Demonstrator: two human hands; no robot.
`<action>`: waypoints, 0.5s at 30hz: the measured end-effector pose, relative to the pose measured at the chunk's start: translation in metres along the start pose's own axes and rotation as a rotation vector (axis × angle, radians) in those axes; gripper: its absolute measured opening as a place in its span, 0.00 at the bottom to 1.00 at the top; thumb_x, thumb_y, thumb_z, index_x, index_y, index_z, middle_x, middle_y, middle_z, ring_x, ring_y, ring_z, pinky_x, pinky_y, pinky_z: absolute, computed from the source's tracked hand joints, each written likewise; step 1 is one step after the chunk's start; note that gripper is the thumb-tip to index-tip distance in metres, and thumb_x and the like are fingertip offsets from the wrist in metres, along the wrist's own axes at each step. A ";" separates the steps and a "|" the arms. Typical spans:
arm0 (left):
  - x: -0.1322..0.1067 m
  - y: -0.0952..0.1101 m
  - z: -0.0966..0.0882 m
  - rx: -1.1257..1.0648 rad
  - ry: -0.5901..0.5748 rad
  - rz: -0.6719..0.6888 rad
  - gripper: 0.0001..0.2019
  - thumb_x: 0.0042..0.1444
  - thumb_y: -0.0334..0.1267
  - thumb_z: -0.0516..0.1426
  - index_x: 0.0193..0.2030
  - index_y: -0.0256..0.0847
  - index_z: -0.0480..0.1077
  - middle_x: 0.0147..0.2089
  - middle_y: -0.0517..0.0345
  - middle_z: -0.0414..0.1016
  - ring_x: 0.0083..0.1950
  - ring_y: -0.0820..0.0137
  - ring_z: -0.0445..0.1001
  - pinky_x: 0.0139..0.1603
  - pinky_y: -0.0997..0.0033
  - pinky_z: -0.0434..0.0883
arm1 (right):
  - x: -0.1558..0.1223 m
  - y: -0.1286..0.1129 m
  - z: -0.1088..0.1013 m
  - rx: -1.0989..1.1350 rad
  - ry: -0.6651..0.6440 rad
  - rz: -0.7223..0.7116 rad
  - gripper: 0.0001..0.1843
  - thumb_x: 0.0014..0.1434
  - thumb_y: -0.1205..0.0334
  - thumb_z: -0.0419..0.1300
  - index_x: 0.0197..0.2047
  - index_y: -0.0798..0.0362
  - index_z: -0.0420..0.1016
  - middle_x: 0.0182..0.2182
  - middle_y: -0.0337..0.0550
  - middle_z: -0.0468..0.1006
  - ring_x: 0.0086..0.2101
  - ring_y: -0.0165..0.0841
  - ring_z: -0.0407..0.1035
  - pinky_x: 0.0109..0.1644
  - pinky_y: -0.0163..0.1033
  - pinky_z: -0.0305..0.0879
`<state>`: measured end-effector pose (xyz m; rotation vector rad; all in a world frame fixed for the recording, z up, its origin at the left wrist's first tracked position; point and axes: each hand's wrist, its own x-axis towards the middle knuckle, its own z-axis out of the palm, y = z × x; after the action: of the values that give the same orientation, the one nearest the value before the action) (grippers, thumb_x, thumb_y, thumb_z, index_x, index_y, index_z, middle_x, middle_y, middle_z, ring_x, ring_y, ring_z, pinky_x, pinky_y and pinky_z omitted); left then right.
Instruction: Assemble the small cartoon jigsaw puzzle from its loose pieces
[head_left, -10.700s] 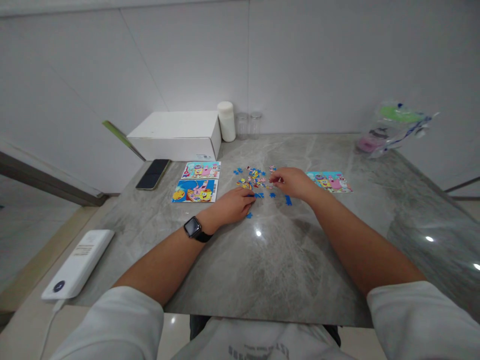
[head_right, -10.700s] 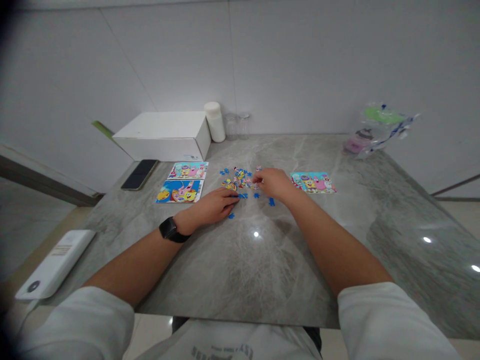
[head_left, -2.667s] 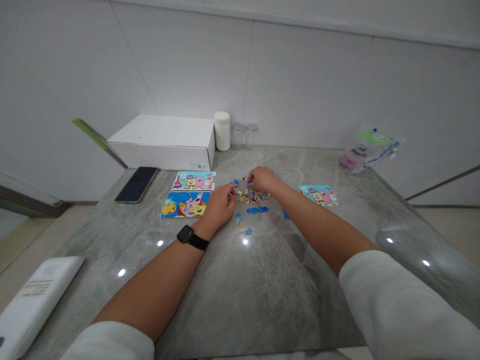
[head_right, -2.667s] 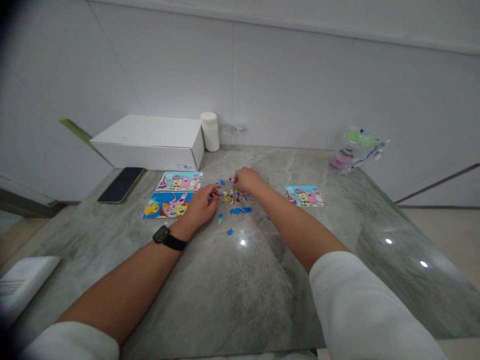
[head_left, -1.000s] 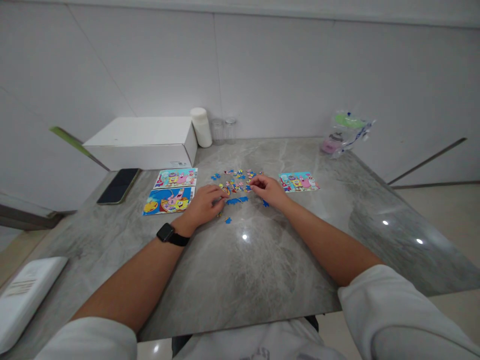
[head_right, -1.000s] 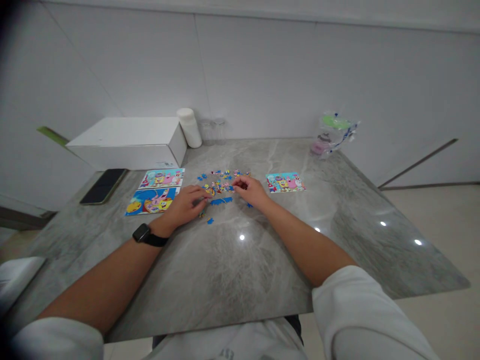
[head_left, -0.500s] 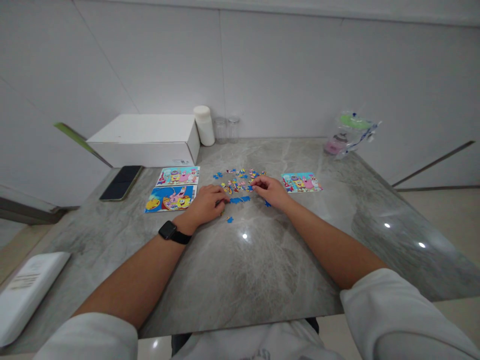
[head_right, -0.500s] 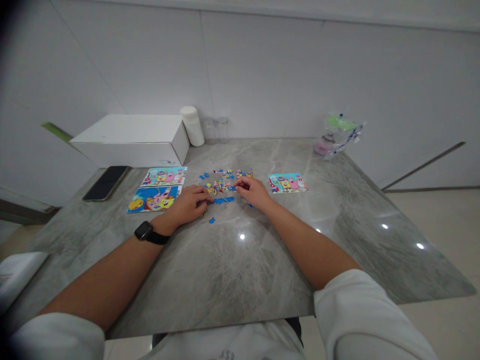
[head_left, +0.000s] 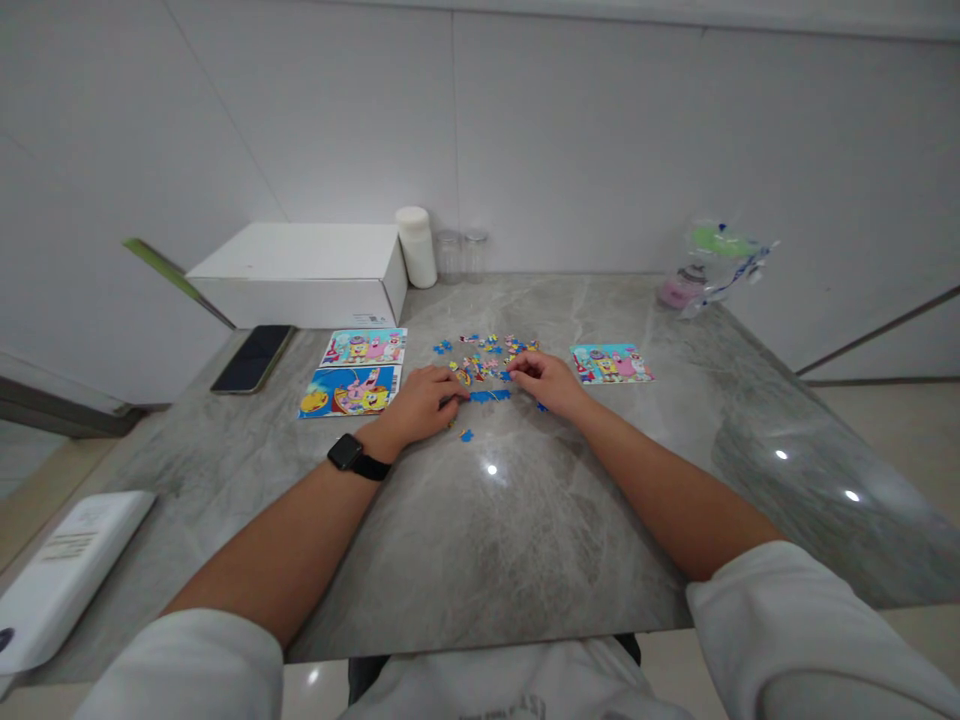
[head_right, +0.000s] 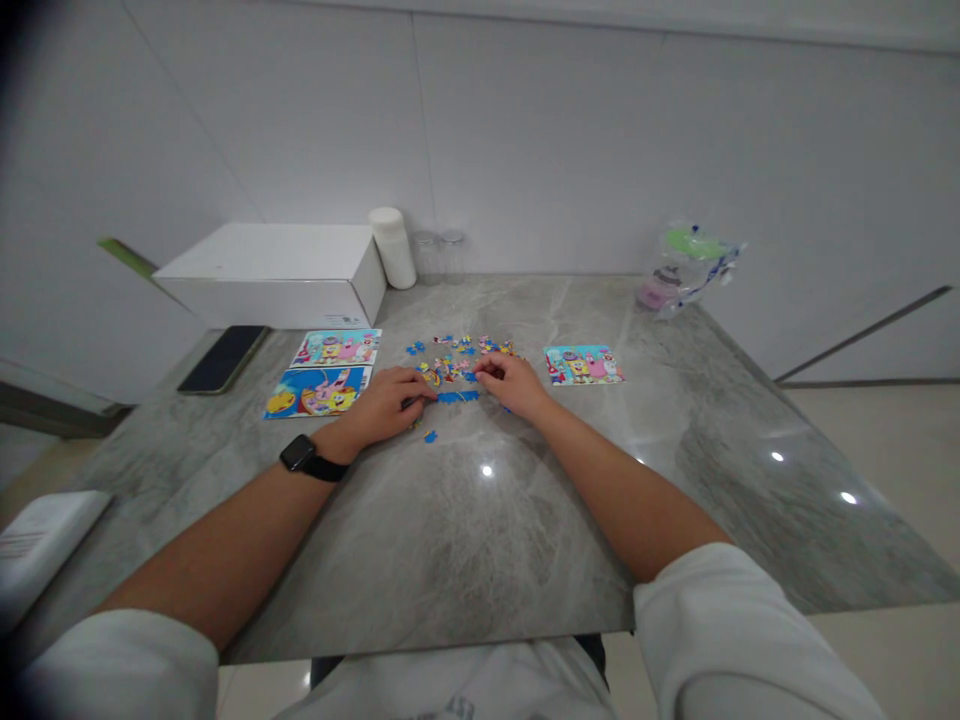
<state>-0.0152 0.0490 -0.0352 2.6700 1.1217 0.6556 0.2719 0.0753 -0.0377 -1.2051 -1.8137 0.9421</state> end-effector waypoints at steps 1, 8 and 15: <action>0.000 0.000 0.000 -0.008 0.003 0.003 0.14 0.65 0.32 0.56 0.49 0.47 0.82 0.49 0.52 0.81 0.50 0.60 0.78 0.55 0.55 0.72 | 0.000 0.000 0.000 0.002 -0.001 -0.001 0.11 0.57 0.55 0.64 0.39 0.51 0.82 0.31 0.38 0.80 0.30 0.32 0.69 0.37 0.37 0.63; 0.001 -0.005 0.003 -0.073 0.045 -0.029 0.15 0.64 0.31 0.55 0.50 0.46 0.81 0.49 0.52 0.82 0.51 0.60 0.78 0.57 0.55 0.73 | 0.000 0.002 0.002 0.006 -0.019 0.011 0.13 0.57 0.52 0.64 0.39 0.51 0.81 0.27 0.36 0.77 0.27 0.30 0.65 0.34 0.37 0.61; 0.001 -0.006 0.003 -0.067 0.064 -0.033 0.14 0.65 0.31 0.55 0.51 0.45 0.80 0.49 0.52 0.82 0.52 0.60 0.79 0.56 0.56 0.72 | -0.002 -0.003 0.002 0.000 -0.019 0.008 0.12 0.57 0.53 0.64 0.39 0.51 0.82 0.28 0.37 0.77 0.29 0.32 0.67 0.36 0.37 0.63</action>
<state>-0.0172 0.0537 -0.0394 2.5856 1.1367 0.7638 0.2693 0.0724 -0.0370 -1.2083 -1.8251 0.9609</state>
